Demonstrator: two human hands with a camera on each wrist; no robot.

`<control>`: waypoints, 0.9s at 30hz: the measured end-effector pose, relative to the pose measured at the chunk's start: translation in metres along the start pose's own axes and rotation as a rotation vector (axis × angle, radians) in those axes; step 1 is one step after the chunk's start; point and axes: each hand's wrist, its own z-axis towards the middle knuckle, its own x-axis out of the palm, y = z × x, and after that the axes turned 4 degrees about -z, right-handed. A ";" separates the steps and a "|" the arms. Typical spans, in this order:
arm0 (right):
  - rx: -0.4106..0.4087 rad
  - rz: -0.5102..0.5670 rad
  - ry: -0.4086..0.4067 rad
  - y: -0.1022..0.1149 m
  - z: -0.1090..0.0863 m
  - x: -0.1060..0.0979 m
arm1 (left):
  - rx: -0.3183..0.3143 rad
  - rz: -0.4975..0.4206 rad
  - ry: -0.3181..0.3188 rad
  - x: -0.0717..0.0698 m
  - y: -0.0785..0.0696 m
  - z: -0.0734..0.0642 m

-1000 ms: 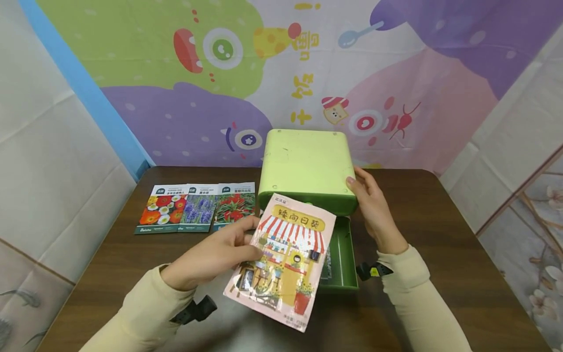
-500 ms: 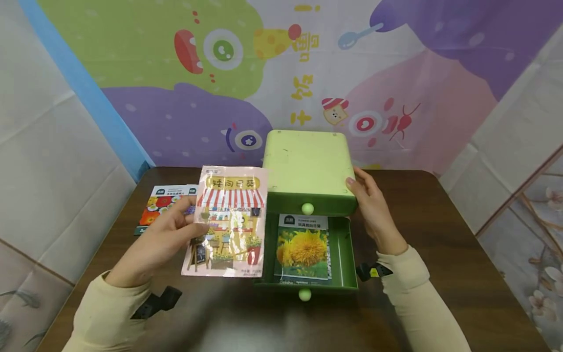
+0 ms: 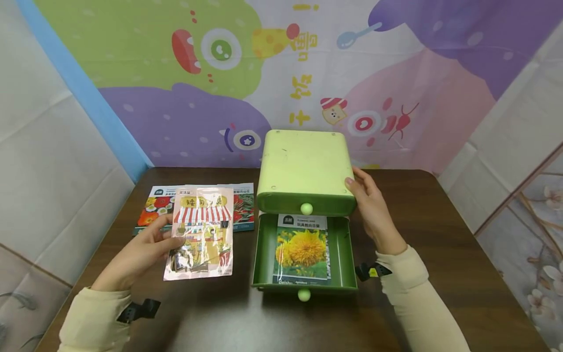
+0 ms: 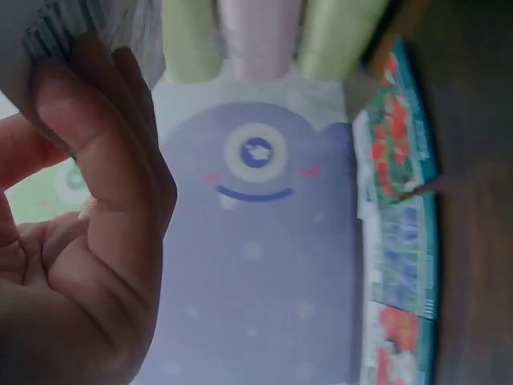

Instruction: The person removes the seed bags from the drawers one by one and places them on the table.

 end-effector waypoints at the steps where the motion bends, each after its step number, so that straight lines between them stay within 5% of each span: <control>1: 0.002 0.003 -0.001 0.000 0.000 0.000 | -0.008 0.010 0.003 0.000 0.005 0.001; 8: 0.010 0.002 -0.008 0.000 0.000 0.001 | -0.038 -0.138 0.078 0.012 0.032 0.012; 17: -0.002 -0.004 -0.007 0.000 -0.001 0.001 | -0.110 -0.193 0.158 0.030 0.054 0.029; 27: -0.010 0.001 0.001 0.000 -0.001 0.000 | -0.159 -0.156 0.153 0.042 0.070 0.044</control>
